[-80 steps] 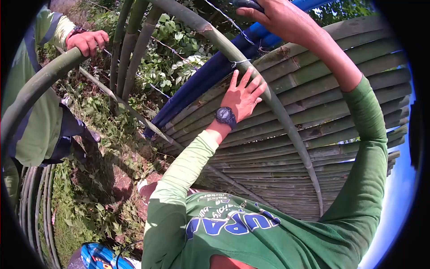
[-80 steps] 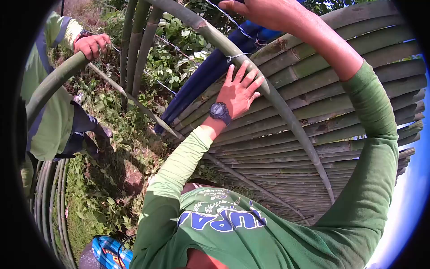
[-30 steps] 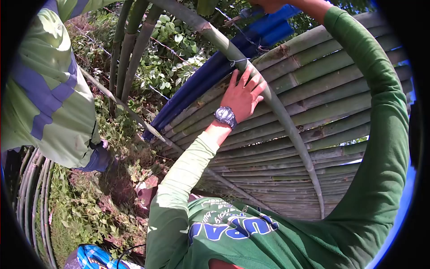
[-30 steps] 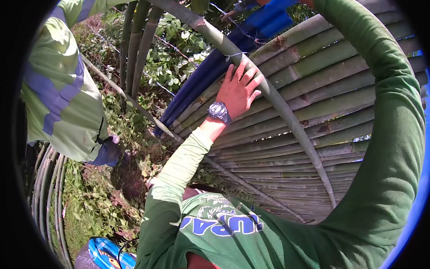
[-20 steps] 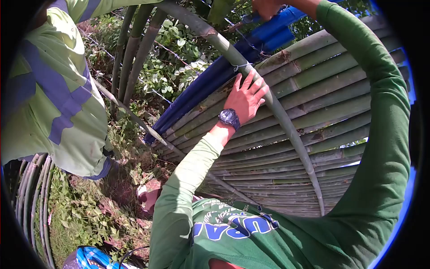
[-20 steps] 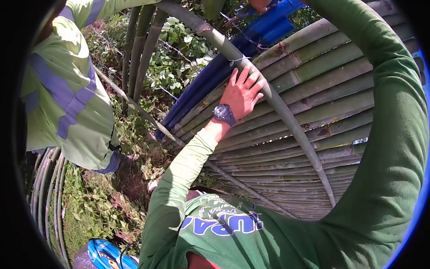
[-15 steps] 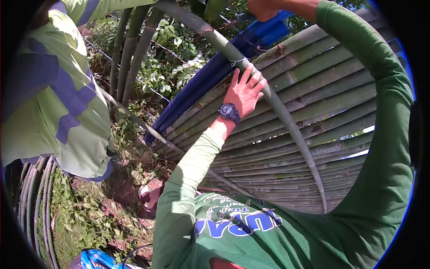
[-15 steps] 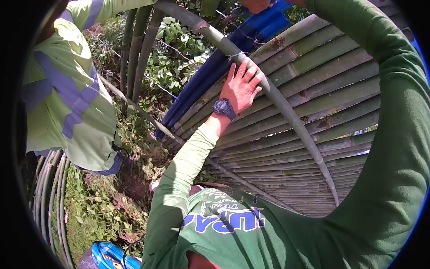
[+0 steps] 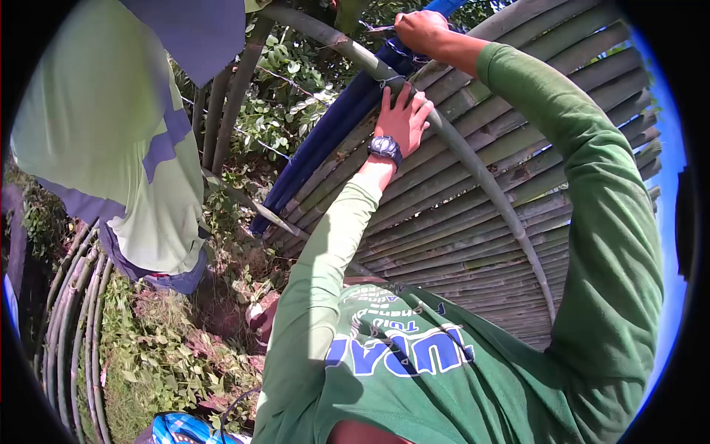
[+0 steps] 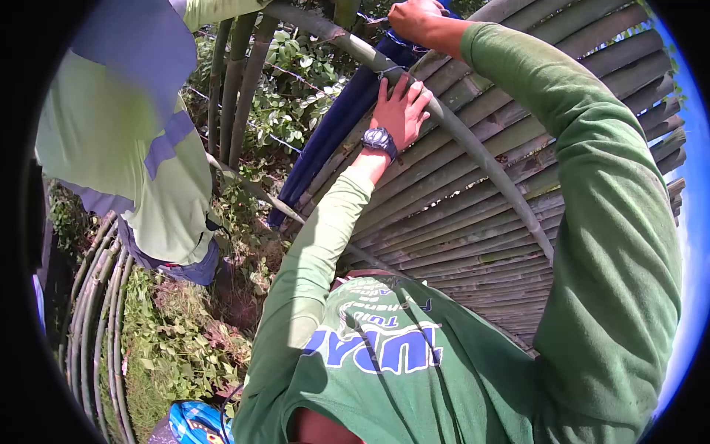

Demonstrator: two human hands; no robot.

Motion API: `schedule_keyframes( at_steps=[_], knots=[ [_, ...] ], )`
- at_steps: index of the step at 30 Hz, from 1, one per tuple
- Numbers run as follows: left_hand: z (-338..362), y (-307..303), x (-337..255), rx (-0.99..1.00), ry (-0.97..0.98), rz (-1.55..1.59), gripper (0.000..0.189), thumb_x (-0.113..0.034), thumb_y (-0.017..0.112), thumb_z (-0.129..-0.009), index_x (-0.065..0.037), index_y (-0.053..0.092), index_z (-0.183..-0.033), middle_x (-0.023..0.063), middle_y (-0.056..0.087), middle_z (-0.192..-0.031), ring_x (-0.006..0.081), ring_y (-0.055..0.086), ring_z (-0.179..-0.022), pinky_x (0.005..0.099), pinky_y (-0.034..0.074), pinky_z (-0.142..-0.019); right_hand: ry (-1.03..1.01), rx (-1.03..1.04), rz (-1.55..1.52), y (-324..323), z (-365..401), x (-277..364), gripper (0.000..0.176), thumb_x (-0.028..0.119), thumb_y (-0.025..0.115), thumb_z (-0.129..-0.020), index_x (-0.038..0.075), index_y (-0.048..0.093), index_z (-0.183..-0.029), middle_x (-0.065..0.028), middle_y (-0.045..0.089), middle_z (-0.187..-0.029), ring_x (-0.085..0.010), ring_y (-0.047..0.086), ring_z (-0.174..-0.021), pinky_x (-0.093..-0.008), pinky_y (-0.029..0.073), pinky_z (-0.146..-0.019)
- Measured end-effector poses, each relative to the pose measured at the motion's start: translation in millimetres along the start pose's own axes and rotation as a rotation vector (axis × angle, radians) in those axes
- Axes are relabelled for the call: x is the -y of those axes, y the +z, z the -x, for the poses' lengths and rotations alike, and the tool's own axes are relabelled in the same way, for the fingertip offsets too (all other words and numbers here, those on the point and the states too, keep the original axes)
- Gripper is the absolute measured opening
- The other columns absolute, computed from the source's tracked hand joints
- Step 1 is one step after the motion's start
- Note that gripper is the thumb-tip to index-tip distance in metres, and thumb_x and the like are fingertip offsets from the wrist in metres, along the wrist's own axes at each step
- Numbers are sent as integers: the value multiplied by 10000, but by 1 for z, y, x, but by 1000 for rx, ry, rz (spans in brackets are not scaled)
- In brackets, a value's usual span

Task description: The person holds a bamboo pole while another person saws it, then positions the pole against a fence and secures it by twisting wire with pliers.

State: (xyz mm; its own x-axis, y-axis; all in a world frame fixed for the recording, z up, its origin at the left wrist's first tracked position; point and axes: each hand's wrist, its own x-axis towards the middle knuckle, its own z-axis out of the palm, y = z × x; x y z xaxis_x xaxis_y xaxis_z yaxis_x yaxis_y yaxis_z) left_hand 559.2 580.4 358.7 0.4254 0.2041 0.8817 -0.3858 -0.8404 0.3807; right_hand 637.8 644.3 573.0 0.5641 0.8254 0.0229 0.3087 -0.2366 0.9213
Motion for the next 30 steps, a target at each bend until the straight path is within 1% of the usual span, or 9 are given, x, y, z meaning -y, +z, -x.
schedule_keyframes(
  at_steps=[4, 7, 8, 11, 13, 17, 19, 25, 30],
  knots=[
    [-5, -11, -2, 33, -20, 40, 405, -309, 601, -909, -178, 553, -1289, 66, 452, -1409, 332, 327, -1387, 630, 215, -1119, 26, 96, 38, -22, -10, -15, 175, 136, 624, -828, 39, 755, -890, -178, 727, -870, -354, 722, -773, -654, 550, -637],
    [-6, -15, -1, 77, -17, 13, 417, -317, 604, -906, -182, 551, -1298, 64, 452, -1408, 323, 319, -1395, 632, 214, -1118, 69, -103, 123, -33, -6, -31, 168, 141, 635, -820, 57, 757, -899, -160, 731, -847, -372, 719, -755, -657, 551, -678],
    [-7, -16, -3, 89, -28, 1, 425, -319, 605, -907, -180, 548, -1304, 63, 453, -1411, 317, 315, -1399, 630, 211, -1121, 241, 75, 154, -48, -4, -37, 179, 146, 642, -819, 55, 758, -921, -147, 736, -863, -383, 717, -783, -675, 538, -703],
    [-4, -15, -10, 126, -41, -12, 447, -320, 612, -903, -171, 538, -1318, 59, 451, -1421, 305, 306, -1407, 622, 207, -1127, 187, -148, -36, -14, 4, -109, 126, 106, 616, -803, 32, 709, -761, -173, 706, -761, -349, 718, -753, -514, 578, -626],
    [-6, -19, -11, 121, -58, -1, 461, -307, 625, -894, -167, 529, -1323, 61, 448, -1419, 314, 307, -1405, 621, 220, -1122, 209, -172, 3, -24, 48, -119, 83, 80, 598, -798, 39, 670, -791, -167, 704, -851, -324, 708, -794, -452, 576, -643],
    [-6, -17, -12, 148, -35, -42, 489, -311, 655, -877, -172, 507, -1322, 78, 410, -1425, 337, 278, -1410, 630, 255, -1104, 370, -511, -408, -10, 174, -97, 374, -14, 546, -812, 116, 643, -1149, -134, 686, -1057, -303, 677, -933, -393, 561, -787],
    [-2, -16, -16, 156, -39, -50, 508, -318, 665, -871, -175, 499, -1330, 77, 394, -1433, 338, 265, -1416, 632, 254, -1104, 469, -695, -674, 2, 234, -82, 427, -6, 577, -842, 133, 636, -1241, -92, 694, -1140, -197, 686, -992, -324, 536, -831],
    [-6, -12, -20, 172, -71, -77, 571, -298, 701, -843, -169, 474, -1351, 102, 372, -1428, 360, 207, -1442, 621, 226, -1130, 922, -687, -1696, 100, 400, -28, 329, 156, 446, -1040, 11, 556, -1315, -106, 676, -1108, -158, 653, -930, -287, 521, -811],
    [-6, -6, -25, 104, -53, -120, 610, -187, 742, -787, -148, 449, -1322, 121, 387, -1400, 393, 247, -1414, 588, 273, -1113, 1137, -884, -1731, 207, 485, -3, 329, 153, 484, -1023, -56, 546, -1269, -190, 668, -1075, -282, 652, -1036, -388, 500, -978]
  ],
)
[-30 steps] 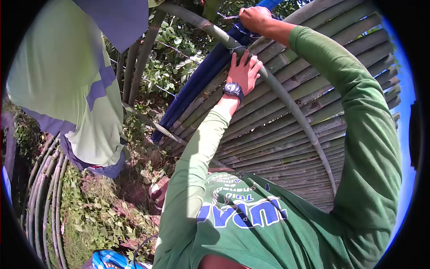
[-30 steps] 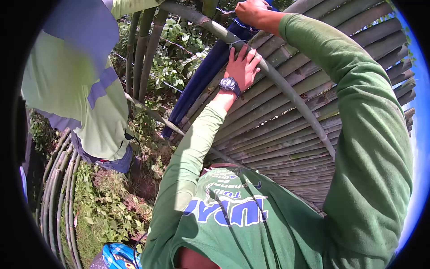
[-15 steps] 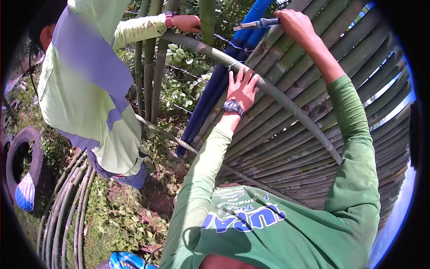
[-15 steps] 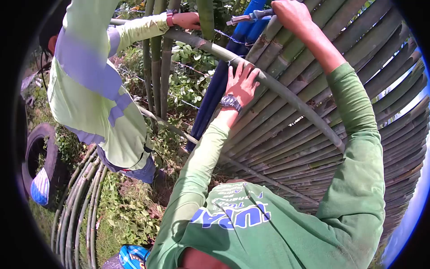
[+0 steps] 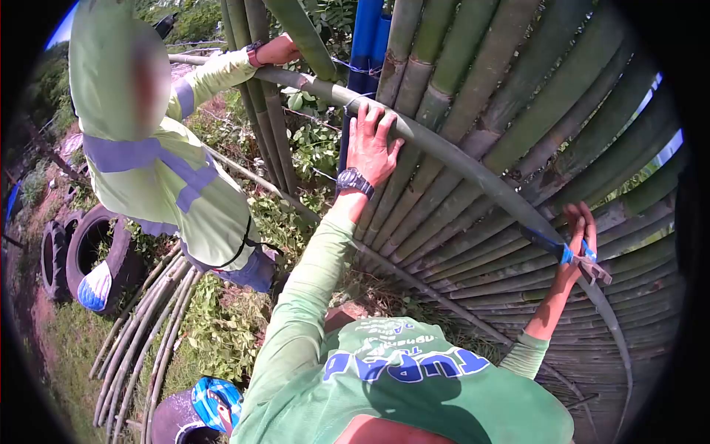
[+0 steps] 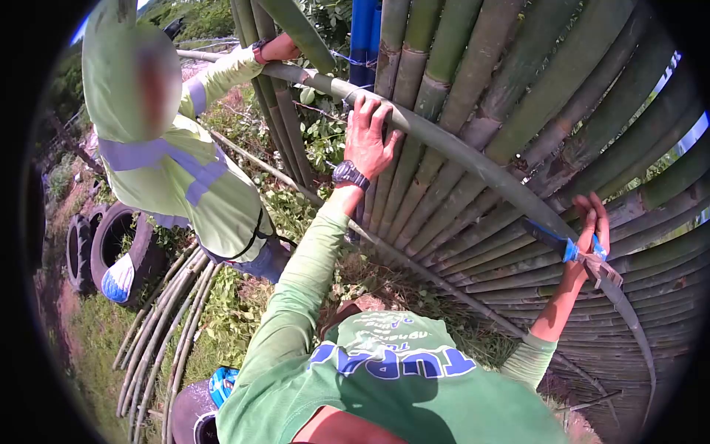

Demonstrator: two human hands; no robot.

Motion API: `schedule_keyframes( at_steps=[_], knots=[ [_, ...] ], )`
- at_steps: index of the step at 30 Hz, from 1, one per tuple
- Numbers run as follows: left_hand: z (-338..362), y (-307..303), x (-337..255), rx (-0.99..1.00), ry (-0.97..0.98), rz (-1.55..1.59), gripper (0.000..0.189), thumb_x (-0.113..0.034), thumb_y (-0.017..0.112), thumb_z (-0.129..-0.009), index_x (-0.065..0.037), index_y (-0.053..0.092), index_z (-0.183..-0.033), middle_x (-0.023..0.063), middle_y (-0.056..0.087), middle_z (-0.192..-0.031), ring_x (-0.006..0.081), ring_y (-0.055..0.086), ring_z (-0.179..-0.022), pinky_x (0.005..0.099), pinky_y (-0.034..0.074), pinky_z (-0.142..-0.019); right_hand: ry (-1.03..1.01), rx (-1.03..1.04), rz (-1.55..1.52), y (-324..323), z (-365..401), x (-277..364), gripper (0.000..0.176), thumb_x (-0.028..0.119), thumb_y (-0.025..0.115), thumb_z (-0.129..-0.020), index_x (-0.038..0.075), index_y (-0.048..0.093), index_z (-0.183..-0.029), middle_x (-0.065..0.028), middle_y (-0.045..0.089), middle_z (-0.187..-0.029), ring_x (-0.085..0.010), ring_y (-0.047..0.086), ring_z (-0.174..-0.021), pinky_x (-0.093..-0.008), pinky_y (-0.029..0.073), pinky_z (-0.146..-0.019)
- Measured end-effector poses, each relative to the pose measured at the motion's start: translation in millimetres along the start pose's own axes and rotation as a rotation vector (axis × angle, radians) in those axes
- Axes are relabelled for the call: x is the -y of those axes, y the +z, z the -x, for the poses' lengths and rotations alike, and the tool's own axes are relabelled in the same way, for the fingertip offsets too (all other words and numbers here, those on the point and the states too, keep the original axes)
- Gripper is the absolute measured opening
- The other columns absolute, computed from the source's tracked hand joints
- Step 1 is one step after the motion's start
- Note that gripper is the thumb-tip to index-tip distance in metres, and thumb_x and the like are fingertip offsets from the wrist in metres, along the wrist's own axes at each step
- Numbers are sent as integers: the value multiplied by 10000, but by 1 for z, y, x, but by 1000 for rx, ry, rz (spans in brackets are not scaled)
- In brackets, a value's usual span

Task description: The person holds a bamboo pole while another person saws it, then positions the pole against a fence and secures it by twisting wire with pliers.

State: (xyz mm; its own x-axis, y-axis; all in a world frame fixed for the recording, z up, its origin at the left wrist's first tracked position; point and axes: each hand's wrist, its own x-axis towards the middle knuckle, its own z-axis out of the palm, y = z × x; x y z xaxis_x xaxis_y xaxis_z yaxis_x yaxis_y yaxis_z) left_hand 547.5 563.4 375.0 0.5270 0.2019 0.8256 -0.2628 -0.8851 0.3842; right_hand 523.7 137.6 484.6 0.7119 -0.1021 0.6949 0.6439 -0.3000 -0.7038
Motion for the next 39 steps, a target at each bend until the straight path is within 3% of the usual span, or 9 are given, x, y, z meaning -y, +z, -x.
schedule_keyframes(
  at_steps=[9, 16, 23, 26, 29, 30, 31, 35, 39],
  knots=[
    [59, -26, -47, 252, -352, 38, 637, -227, 632, -906, -122, 336, -1460, 199, 487, -1393, 373, 499, -1260, 433, 419, -1049, -127, 133, 38, -11, 8, -31, 279, 115, 465, -1020, -43, 600, -1205, -148, 686, -1022, -223, 661, -964, -352, 502, -938],
    [447, -58, -72, 1282, -1033, 17, 424, -366, 617, -905, -55, 622, -1193, 190, 659, -1172, 350, 635, -1075, 423, 502, -904, -97, 153, -47, -14, 15, -28, 271, 107, 450, -1023, -35, 600, -1199, -141, 672, -1009, -219, 657, -946, -362, 516, -922],
    [703, -161, -148, 1107, -1711, -270, 326, -294, 651, -838, -81, 698, -1080, 176, 693, -1079, 358, 658, -1010, 439, 522, -874, -143, 258, -10, -13, 16, -29, 275, 114, 445, -1028, -37, 582, -1213, -135, 661, -993, -216, 642, -949, -365, 525, -909],
    [774, -158, -161, 1542, -1203, -278, 221, -239, 631, -816, -95, 742, -942, 150, 714, -1005, 302, 693, -954, 433, 548, -798, -180, 313, 58, -17, 12, -36, 305, 143, 437, -1040, -49, 546, -1251, -134, 645, -1013, -206, 625, -954, -357, 505, -919],
    [862, -103, -157, 1096, -1513, -242, 276, -222, 526, -867, -49, 731, -935, 150, 714, -1003, 342, 690, -934, 452, 542, -809, -210, 306, 113, -20, 7, -47, 309, 137, 415, -1044, -57, 515, -1263, -139, 639, -963, -198, 617, -906, -360, 503, -903],
    [850, -77, -148, 1367, -1146, -244, 339, -241, 469, -894, -12, 712, -955, 169, 705, -1023, 383, 670, -956, 465, 527, -852, -219, 307, 134, -22, 7, -46, 313, 145, 420, -1042, -59, 506, -1263, -135, 635, -925, -198, 616, -892, -366, 504, -900],
    [771, -93, -157, 931, -1554, -133, 313, -312, 562, -854, -66, 734, -942, 198, 703, -997, 361, 679, -948, 450, 537, -856, -229, 306, 155, -22, 6, -46, 318, 154, 424, -1040, -61, 498, -1263, -131, 630, -887, -199, 615, -878, -372, 505, -896],
    [768, -31, -116, 531, -1840, 112, 385, -347, 550, -880, -6, 704, -975, 202, 688, -1047, 367, 638, -1035, 435, 505, -917, -219, 304, 77, -19, 4, -49, 331, 178, 440, -1035, -64, 489, -1255, -104, 588, -779, -200, 606, -819, -388, 513, -874],
    [698, -38, -70, 454, -1658, 236, 324, -259, 522, -920, -8, 680, -1050, 183, 706, -997, 329, 668, -956, 407, 519, -842, -204, 258, 103, -19, -1, -55, 331, 210, 455, -1038, -47, 518, -1238, -69, 544, -747, -180, 576, -774, -342, 514, -806]
  ],
)
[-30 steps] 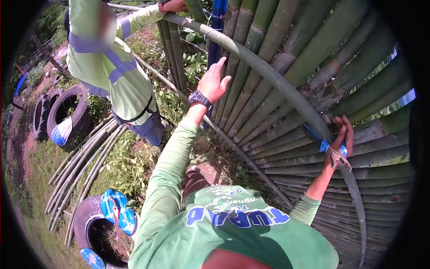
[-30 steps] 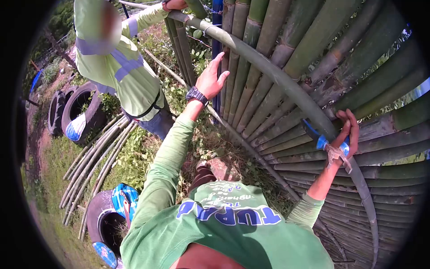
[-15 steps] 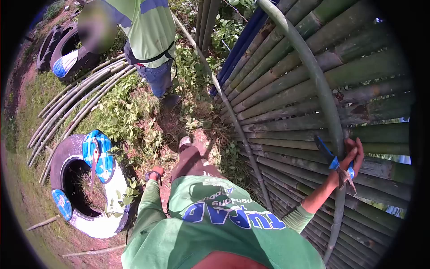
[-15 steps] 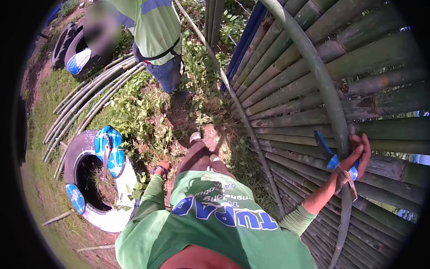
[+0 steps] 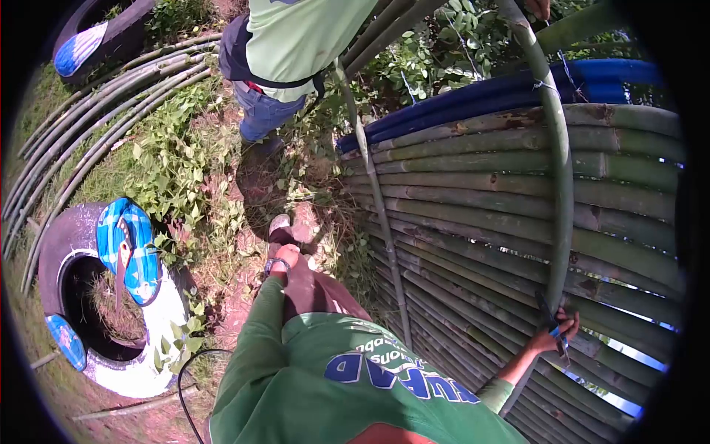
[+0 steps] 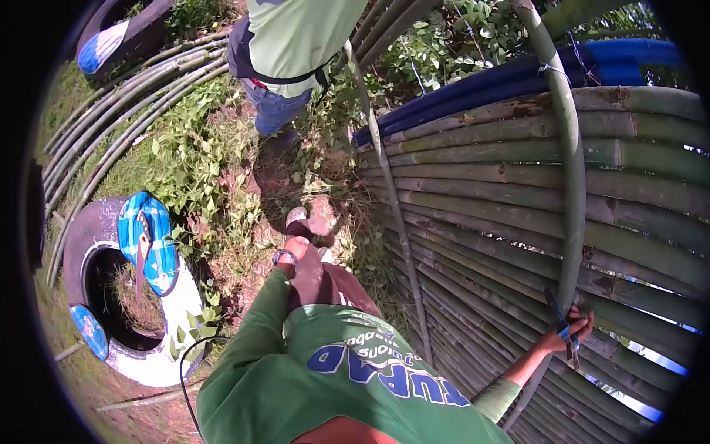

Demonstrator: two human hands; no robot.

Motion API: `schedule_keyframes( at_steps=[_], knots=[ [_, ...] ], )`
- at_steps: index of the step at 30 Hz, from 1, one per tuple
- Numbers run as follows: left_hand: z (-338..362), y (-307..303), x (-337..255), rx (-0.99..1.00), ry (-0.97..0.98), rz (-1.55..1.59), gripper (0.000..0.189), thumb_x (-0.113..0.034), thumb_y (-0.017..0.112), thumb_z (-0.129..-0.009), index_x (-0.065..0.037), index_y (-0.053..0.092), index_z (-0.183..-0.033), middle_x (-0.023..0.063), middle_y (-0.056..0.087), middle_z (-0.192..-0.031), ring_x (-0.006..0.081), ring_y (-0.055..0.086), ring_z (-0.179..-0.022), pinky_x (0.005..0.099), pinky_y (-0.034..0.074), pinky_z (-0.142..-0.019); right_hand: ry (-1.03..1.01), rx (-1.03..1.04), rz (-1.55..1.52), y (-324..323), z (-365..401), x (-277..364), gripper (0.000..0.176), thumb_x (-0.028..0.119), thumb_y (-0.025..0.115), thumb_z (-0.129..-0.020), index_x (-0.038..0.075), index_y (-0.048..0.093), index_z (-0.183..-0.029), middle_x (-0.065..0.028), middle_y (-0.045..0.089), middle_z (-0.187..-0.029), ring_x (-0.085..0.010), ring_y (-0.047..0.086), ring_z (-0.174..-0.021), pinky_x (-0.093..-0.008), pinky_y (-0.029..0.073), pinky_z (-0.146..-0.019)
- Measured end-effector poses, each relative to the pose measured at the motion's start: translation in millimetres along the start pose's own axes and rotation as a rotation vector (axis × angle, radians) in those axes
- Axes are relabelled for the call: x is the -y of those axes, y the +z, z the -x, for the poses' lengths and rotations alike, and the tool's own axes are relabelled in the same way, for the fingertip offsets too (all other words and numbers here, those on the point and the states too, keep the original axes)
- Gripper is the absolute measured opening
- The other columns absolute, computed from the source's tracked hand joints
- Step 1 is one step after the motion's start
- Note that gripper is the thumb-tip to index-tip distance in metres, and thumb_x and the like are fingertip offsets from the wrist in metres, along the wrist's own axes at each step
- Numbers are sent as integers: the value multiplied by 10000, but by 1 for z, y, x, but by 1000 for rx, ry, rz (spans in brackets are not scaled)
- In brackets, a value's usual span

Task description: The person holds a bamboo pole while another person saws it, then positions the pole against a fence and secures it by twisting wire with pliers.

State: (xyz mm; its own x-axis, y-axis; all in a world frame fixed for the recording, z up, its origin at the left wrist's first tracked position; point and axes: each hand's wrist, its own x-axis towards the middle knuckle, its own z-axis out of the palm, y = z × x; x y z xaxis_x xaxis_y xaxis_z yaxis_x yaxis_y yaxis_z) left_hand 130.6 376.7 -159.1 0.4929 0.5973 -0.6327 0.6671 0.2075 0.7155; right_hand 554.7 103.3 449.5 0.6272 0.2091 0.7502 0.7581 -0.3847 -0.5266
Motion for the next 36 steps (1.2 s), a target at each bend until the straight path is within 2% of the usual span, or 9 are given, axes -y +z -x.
schedule_keyframes(
  at_steps=[9, 14, 16, 18, 24, 26, 28, 33, 36],
  knots=[
    [-19, -64, 4, -32, -176, 551, 214, -173, 525, -958, -24, 671, -1007, 41, 659, -728, 102, 604, -608, 276, 490, -544, 45, -76, 325, 12, 1, 15, 275, 201, 434, -1042, 0, 531, -1204, -71, 580, -771, -111, 510, -674, -250, 449, -651],
    [-19, -80, 119, 87, 25, -368, 270, -250, 575, -798, -12, 694, -845, 194, 699, -856, 383, 674, -821, 448, 535, -710, 17, -41, 323, 1, 0, 6, 311, 228, 432, -1043, -14, 548, -1202, -76, 591, -784, -104, 508, -671, -245, 435, -635],
    [1, -98, 119, 253, 322, -959, 269, -263, 603, -767, -36, 727, -839, 160, 717, -870, 321, 700, -842, 422, 558, -731, 89, -103, 235, 6, 1, 7, 319, 230, 453, -1035, -23, 558, -1198, -40, 532, -735, -100, 483, -647, -240, 435, -634],
    [6, -88, 148, -57, -128, -359, 252, -250, 568, -804, -68, 739, -828, 153, 718, -873, 294, 707, -834, 414, 559, -725, 100, -115, 299, 3, -1, 2, 304, 211, 452, -1033, -20, 560, -1199, -30, 511, -715, -101, 502, -657, -247, 440, -645],
    [42, -121, 44, 50, -129, -368, 340, -226, 455, -886, 14, 696, -897, 215, 686, -1021, 385, 649, -977, 437, 506, -892, 81, -160, 233, 12, 4, 12, 282, 184, 449, -1036, -14, 569, -1196, -31, 531, -750, -102, 524, -683, -251, 440, -642],
    [-4, -95, 103, 132, 194, -602, 401, -299, 467, -903, 33, 687, -954, 226, 677, -1062, 411, 618, -1043, 449, 479, -945, 121, -189, 221, 13, 5, 11, 277, 188, 457, -1037, -7, 578, -1192, -25, 540, -767, -99, 518, -689, -244, 430, -634],
    [-9, -85, 81, 71, -135, -315, 402, -333, 551, -879, -6, 696, -1064, 221, 666, -1120, 383, 613, -1098, 418, 477, -969, 100, -151, 213, 11, 6, 7, 261, 176, 471, -1033, 0, 591, -1182, -17, 540, -768, -88, 514, -694, -234, 418, -631],
    [9, -66, 6, 108, -222, 143, 300, -250, 491, -971, -61, 648, -1144, 82, 717, -921, 207, 698, -780, 369, 541, -627, 108, -159, 191, 16, 8, 17, 235, 154, 486, -1028, 13, 621, -1159, -13, 565, -758, -60, 494, -680, -223, 412, -629],
    [31, -60, -29, 78, -162, 140, 308, -254, 477, -976, -70, 644, -1158, 79, 713, -905, 203, 687, -774, 371, 539, -633, 118, -149, 48, 15, 9, 15, 234, 153, 486, -1028, 15, 624, -1158, -7, 559, -741, -58, 498, -678, -220, 417, -638]
  ],
)
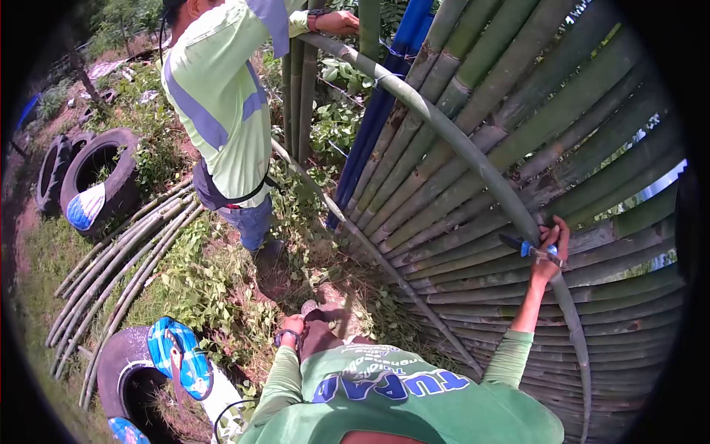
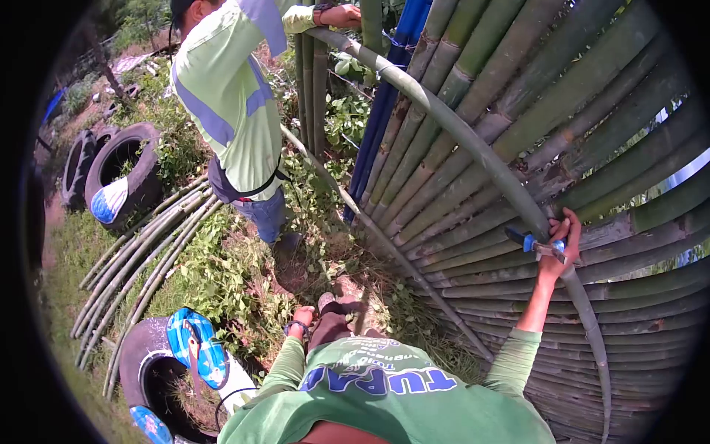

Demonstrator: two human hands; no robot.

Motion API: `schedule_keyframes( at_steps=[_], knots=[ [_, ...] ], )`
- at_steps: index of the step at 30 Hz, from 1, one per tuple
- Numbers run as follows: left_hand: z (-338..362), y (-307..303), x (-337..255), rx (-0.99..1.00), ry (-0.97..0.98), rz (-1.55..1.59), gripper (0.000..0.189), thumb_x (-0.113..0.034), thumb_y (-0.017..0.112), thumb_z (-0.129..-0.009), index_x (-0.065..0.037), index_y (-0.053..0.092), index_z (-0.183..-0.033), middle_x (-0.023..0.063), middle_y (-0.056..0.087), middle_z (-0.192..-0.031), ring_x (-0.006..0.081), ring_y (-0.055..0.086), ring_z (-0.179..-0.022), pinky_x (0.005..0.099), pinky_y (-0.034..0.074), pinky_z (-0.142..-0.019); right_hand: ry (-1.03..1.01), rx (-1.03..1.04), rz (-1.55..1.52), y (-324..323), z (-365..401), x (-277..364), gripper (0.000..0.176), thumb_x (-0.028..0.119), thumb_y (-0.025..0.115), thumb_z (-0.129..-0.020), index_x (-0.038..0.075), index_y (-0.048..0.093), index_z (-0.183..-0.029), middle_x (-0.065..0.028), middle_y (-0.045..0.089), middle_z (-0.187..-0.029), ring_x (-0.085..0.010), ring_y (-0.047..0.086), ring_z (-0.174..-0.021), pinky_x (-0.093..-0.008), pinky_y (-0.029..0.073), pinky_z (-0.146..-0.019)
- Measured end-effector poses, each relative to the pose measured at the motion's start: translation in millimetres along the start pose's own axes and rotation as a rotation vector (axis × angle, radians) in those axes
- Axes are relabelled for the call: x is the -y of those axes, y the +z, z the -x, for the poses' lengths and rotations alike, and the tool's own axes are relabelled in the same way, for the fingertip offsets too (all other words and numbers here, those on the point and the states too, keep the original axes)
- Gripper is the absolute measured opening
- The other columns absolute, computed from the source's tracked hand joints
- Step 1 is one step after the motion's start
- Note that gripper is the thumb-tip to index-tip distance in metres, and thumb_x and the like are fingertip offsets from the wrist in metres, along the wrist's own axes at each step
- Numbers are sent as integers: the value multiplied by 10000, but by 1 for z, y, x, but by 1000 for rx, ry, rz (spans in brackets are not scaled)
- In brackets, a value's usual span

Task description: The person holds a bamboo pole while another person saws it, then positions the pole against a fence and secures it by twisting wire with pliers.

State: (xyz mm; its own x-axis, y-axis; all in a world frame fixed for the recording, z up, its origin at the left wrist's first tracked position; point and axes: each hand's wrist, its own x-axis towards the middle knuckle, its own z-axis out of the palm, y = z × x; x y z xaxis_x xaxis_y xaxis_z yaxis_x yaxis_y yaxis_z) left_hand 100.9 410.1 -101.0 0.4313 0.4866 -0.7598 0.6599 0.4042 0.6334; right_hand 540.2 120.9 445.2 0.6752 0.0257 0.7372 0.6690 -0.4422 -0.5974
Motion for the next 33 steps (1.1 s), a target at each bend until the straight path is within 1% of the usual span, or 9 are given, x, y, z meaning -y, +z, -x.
schedule_keyframes(
  at_steps=[2, 4, 5, 6, 10, 13, 15, 28, 33],
  knots=[
    [-8, 4, 12, 96, -142, 109, 286, -243, 494, -959, -79, 675, -1108, 88, 712, -901, 225, 678, -792, 403, 538, -640, 10, 0, 22, 0, 1, 12, 228, 148, 492, -1021, 18, 627, -1151, -8, 548, -723, -65, 519, -691, -229, 430, -646],
    [-9, 15, 57, -120, 230, -384, 291, -257, 504, -941, -79, 683, -1086, 107, 718, -915, 251, 683, -813, 412, 542, -702, -42, 60, 66, -5, -2, 9, 221, 133, 489, -1013, 23, 629, -1142, -33, 574, -727, -92, 561, -705, -253, 448, -651],
    [-35, 19, 91, -86, -86, -95, 358, -354, 534, -887, -136, 722, -1099, 107, 699, -1131, 318, 628, -1109, 411, 461, -1004, -65, 41, 96, -5, -1, 15, 215, 117, 480, -1003, 42, 633, -1135, -71, 605, -743, -127, 619, -732, -283, 464, -654],
    [2, 17, 72, -80, 161, -584, 418, -410, 488, -899, -128, 717, -1106, 117, 681, -1165, 316, 611, -1134, 415, 433, -1038, -57, 39, 84, -6, -2, 18, 215, 117, 480, -1003, 42, 633, -1135, -71, 605, -743, -127, 619, -732, -283, 464, -654],
    [41, 26, 89, -70, 328, -1033, 388, -311, 447, -932, -55, 705, -1071, 157, 692, -1106, 300, 649, -1068, 442, 484, -954, -39, 88, 63, -12, -4, 18, 198, 119, 488, -1000, 75, 640, -1120, -90, 631, -762, -148, 666, -771, -300, 479, -663],
    [107, 42, 58, 60, 264, -785, 352, -241, 442, -940, -46, 694, -1089, 148, 713, -1041, 259, 700, -941, 416, 546, -833, -72, 138, 3, -16, -4, 18, 192, 139, 489, -1006, 76, 635, -1114, -97, 653, -780, -153, 673, -780, -306, 489, -675],
    [121, 57, 61, -75, -169, 125, 335, -201, 452, -932, -25, 685, -1097, 143, 718, -988, 228, 714, -826, 370, 571, -716, -70, 150, -11, -17, -6, 17, 196, 152, 485, -1011, 79, 636, -1113, -91, 625, -757, -151, 672, -780, -305, 489, -674],
    [57, 89, 142, 7, -186, -217, 409, -363, 464, -939, -69, 688, -1116, 162, 687, -1129, 326, 661, -1025, 409, 495, -909, -55, 408, -110, -54, -19, 15, 139, 143, 533, -993, 55, 623, -1050, -134, 576, -711, -148, 532, -649, -329, 440, -613],
    [132, 107, 69, -91, -4, -542, 403, -362, 487, -915, -83, 686, -1126, 193, 649, -1176, 378, 588, -1136, 415, 446, -996, -104, 390, -48, -51, -16, 17, 132, 146, 527, -990, 53, 612, -1026, -184, 642, -876, -359, 627, -759, -402, 485, -679]
  ],
)
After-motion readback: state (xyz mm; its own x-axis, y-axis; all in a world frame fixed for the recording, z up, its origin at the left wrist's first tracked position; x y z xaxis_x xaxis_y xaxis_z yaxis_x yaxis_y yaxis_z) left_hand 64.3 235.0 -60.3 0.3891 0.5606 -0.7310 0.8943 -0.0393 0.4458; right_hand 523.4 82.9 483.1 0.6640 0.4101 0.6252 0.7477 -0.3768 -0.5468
